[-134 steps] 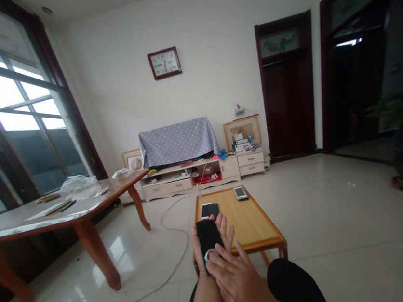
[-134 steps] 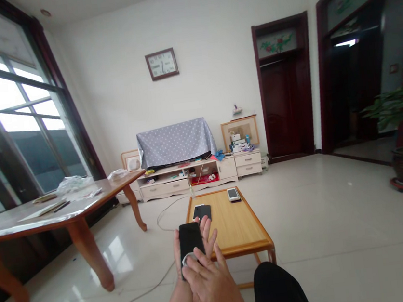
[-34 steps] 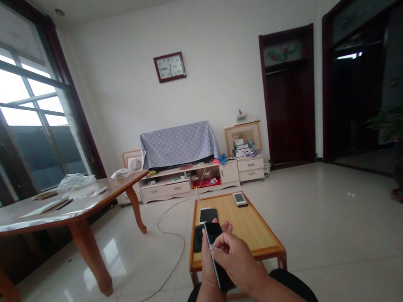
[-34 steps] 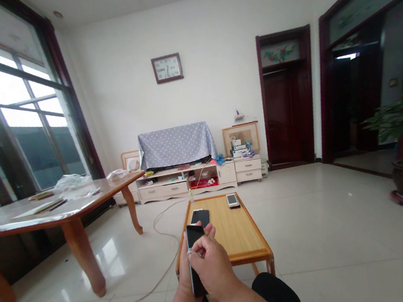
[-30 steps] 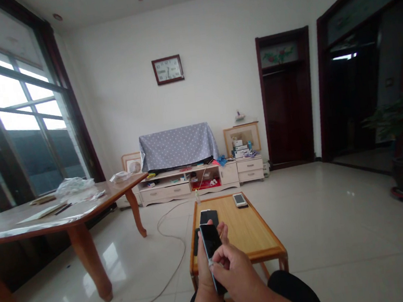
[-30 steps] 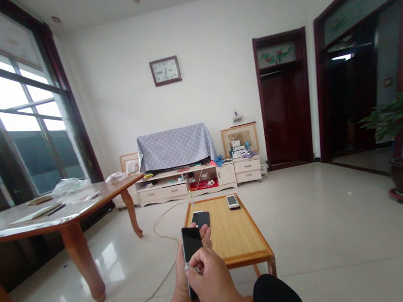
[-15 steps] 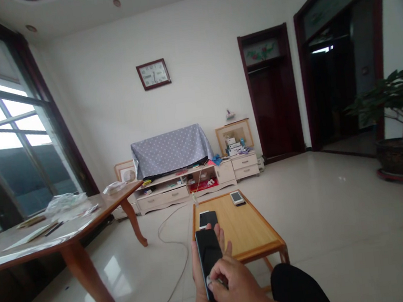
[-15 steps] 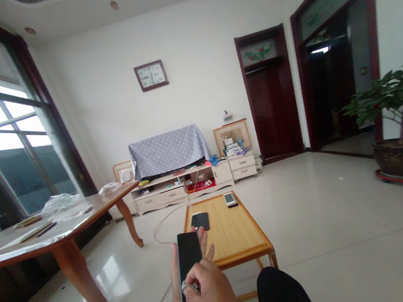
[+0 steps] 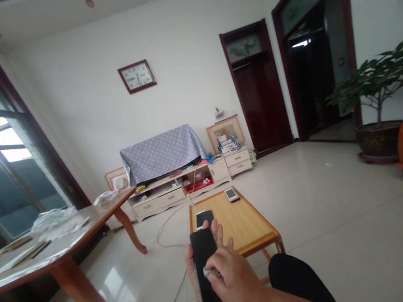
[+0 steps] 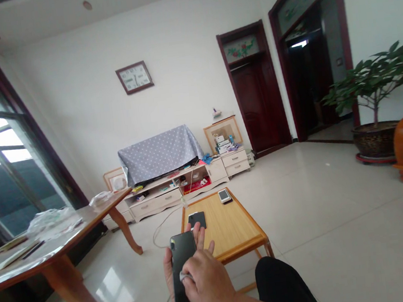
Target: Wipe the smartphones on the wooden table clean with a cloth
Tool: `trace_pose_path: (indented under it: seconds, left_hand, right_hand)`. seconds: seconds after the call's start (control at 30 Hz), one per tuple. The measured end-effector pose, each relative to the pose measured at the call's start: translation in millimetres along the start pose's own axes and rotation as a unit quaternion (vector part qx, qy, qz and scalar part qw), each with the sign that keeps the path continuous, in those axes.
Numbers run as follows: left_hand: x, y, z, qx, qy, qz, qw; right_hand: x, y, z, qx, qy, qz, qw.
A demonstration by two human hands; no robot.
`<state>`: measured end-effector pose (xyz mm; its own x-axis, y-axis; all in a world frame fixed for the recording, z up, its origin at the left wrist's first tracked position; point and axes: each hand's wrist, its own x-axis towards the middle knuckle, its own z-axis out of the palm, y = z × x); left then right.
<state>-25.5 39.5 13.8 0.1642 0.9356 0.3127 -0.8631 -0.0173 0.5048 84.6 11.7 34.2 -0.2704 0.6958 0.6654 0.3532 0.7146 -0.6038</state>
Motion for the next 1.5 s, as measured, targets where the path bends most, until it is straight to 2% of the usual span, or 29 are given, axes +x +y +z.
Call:
trace_pose_path:
  seconds: [0.13,0.2,0.33,0.4,0.6,0.83,1.07,1.23,1.3,1.4,1.5]
  left_hand:
    - [6.1,-5.3,0.5,0.000,-0.009,0.001,1.000]
    - [5.9,-3.2,-2.0,0.002,-0.014,0.010,1.000]
    - [0.7,3.3,-5.0,0.028,-0.009,0.008,1.000]
    - [0.9,2.2,-2.6,0.036,0.003,0.009,0.999]
    - [11.2,-6.4,9.6,0.020,0.015,0.015,1.000]
    - [3.0,-1.2,6.7,0.016,0.008,-0.007,1.000]
    - [14.2,-13.9,0.5,0.038,0.010,-0.056,0.998]
    - [10.5,-12.0,-1.3,0.028,0.012,-0.059,0.998]
    - [10.5,-11.1,-4.5,0.037,0.009,-0.062,0.997]
    - [14.5,-6.7,-12.3,0.044,0.025,-0.042,0.998]
    - [17.8,3.0,-16.1,0.040,0.072,0.008,0.997]
  right_hand:
    - [26.5,9.3,-7.2,-0.018,0.072,-0.010,0.997]
    - [22.9,12.2,-7.9,-0.016,0.066,-0.020,0.997]
    - [-6.7,9.7,-6.3,0.007,0.018,-0.064,0.998]
    - [-8.4,8.4,-8.6,0.015,0.017,-0.058,0.998]
    - [31.6,12.4,-19.9,0.003,0.072,-0.024,0.997]
    - [-7.9,0.6,-17.5,0.006,-0.030,-0.111,0.993]
    - [13.6,14.3,-20.1,-0.046,0.002,-0.012,0.999]
    - [-10.9,9.9,-2.3,-0.047,-0.072,-0.092,0.992]
    - [-10.4,6.9,-1.5,-0.006,-0.054,-0.056,0.997]
    - [-0.3,5.3,-5.0,0.093,-0.013,0.062,0.994]
    - [-1.0,5.6,-4.2,0.168,-0.039,0.116,0.978]
